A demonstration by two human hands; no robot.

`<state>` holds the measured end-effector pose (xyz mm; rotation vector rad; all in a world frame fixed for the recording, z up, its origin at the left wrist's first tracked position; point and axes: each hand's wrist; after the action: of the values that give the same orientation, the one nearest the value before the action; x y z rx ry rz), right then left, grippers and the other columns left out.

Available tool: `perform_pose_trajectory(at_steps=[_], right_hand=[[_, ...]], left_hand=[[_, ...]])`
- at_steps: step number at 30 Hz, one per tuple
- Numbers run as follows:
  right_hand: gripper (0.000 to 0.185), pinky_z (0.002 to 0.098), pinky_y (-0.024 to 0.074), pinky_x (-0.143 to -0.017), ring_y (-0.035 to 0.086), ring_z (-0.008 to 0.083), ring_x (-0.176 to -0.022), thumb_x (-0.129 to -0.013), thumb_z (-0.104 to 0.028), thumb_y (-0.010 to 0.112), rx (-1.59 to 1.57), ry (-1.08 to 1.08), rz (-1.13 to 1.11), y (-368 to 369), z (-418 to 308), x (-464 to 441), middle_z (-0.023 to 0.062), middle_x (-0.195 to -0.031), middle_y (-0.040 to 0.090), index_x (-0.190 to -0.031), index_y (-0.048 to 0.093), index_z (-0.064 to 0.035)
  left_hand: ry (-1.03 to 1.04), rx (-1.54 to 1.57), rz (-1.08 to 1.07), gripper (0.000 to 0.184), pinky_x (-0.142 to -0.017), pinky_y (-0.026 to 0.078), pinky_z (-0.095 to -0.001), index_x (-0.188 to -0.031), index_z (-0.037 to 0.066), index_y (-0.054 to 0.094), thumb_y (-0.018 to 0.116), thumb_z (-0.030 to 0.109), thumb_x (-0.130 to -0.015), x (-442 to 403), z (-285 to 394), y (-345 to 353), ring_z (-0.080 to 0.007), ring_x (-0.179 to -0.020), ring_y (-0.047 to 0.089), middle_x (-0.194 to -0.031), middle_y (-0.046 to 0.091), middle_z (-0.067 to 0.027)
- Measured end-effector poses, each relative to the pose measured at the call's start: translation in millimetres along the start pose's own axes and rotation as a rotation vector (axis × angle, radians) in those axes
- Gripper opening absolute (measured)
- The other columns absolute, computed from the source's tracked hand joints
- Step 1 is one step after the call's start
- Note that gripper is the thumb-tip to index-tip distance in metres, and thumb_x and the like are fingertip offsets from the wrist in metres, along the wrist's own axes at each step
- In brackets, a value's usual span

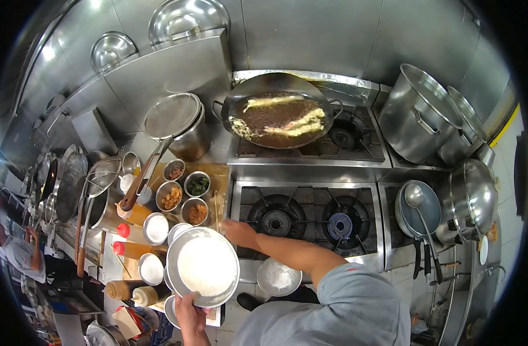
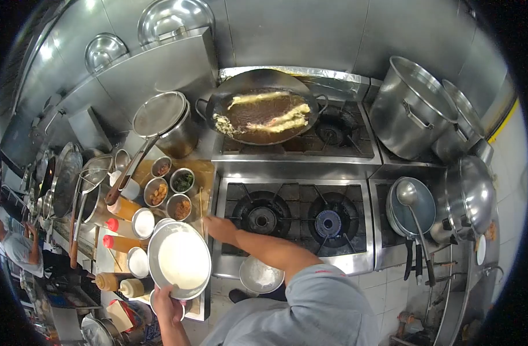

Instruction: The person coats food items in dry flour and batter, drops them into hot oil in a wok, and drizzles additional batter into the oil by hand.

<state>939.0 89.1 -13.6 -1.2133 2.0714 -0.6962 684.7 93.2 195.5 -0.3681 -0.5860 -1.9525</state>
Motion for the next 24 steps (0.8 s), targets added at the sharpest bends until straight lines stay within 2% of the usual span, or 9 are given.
perform_pose_trajectory(at_steps=[6,9,10,12,15,18,21,22,24], right_hand=[[0.029,0.0384,0.0496,-0.074,0.060,0.0302,-0.089,-0.080,-0.012,0.059,-0.267,0.098,0.312,-165,-58,-13,0.0121,-0.101,0.057,-0.109,0.055,-0.0075],[0.035,0.0374,0.0479,-0.083,0.058,0.0284,-0.098,-0.078,-0.012,0.063,-0.147,-0.256,0.173,-227,-119,-21,0.0121,-0.108,0.057,-0.111,0.055,-0.0059],[0.041,0.0355,0.0473,-0.086,0.056,0.0288,-0.104,-0.078,-0.017,0.064,-0.084,-0.271,-0.068,-233,-131,-24,0.0116,-0.112,0.056,-0.116,0.055,-0.0067],[0.053,0.0394,0.0447,-0.091,0.051,0.0310,-0.112,-0.077,-0.028,0.064,0.213,-0.231,-0.419,-232,-143,-35,0.0120,-0.122,0.051,-0.125,0.051,-0.0106],[0.073,0.0507,0.0366,-0.098,0.042,0.0358,-0.121,-0.075,-0.045,0.064,0.548,0.005,-0.642,-227,-128,-64,0.0149,-0.137,0.038,-0.137,0.039,-0.0153],[0.086,0.0495,0.0375,-0.098,0.044,0.0374,-0.121,-0.067,-0.053,0.067,0.632,0.098,-0.586,-253,-102,-94,0.0174,-0.141,0.034,-0.138,0.038,-0.0148],[0.090,0.0425,0.0414,-0.095,0.051,0.0353,-0.115,-0.062,-0.057,0.067,0.555,0.106,-0.621,-279,-74,-123,0.0201,-0.130,0.047,-0.136,0.041,-0.0122],[0.090,0.0401,0.0425,-0.094,0.053,0.0341,-0.113,-0.061,-0.057,0.067,0.507,0.080,-0.683,-298,-68,-136,0.0208,-0.126,0.052,-0.135,0.043,-0.0114],[0.087,0.0387,0.0424,-0.095,0.053,0.0319,-0.113,-0.060,-0.051,0.068,0.708,0.113,-0.710,-330,-43,-173,0.0194,-0.123,0.055,-0.133,0.044,-0.0104]], left_hand=[[-0.020,0.023,-0.106,0.042,-0.035,0.041,-0.0281,-0.121,-0.001,0.041,0.043,0.003,-0.080,-24,-3,16,-0.0206,-0.056,0.057,-0.093,0.059,-0.0140],[-0.040,-0.020,-0.168,0.041,-0.035,0.041,-0.0272,-0.120,0.001,0.044,0.042,0.002,-0.080,-43,0,33,-0.0194,-0.060,0.059,-0.094,0.059,-0.0135],[-0.048,-0.030,-0.181,0.040,-0.035,0.041,-0.0274,-0.119,0.001,0.045,0.042,0.001,-0.079,-50,0,40,-0.0192,-0.060,0.059,-0.094,0.059,-0.0137],[-0.063,-0.036,-0.240,0.040,-0.035,0.042,-0.0269,-0.119,0.003,0.045,0.043,0.002,-0.080,-67,3,60,-0.0186,-0.060,0.059,-0.094,0.060,-0.0126],[-0.105,-0.084,-0.290,0.043,-0.039,0.046,-0.0260,-0.124,0.011,0.044,0.042,0.004,-0.082,-91,18,102,-0.0169,-0.069,0.060,-0.098,0.059,-0.0087],[-0.078,-0.097,-0.357,0.042,-0.049,0.053,-0.0285,-0.125,0.017,0.043,0.040,0.006,-0.085,-109,44,155,-0.0163,-0.077,0.059,-0.103,0.057,-0.0070],[-0.020,-0.130,-0.430,0.037,-0.050,0.053,-0.0308,-0.119,0.017,0.045,0.040,0.006,-0.084,-128,75,208,-0.0171,-0.074,0.057,-0.099,0.055,-0.0063],[-0.027,-0.140,-0.421,0.038,-0.051,0.050,-0.0256,-0.118,0.018,0.047,0.044,0.006,-0.083,-133,84,224,-0.0153,-0.077,0.056,-0.098,0.055,-0.0043],[0.032,-0.106,-0.430,0.036,-0.051,0.051,-0.0270,-0.116,0.016,0.046,0.045,0.004,-0.082,-131,103,255,-0.0171,-0.077,0.055,-0.097,0.054,-0.0063]])
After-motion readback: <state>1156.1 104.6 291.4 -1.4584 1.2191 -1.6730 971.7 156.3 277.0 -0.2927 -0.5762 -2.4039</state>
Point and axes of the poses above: each hand's wrist, its own x-axis away from the middle knuckle, its own y-axis out of the palm, z = x × y
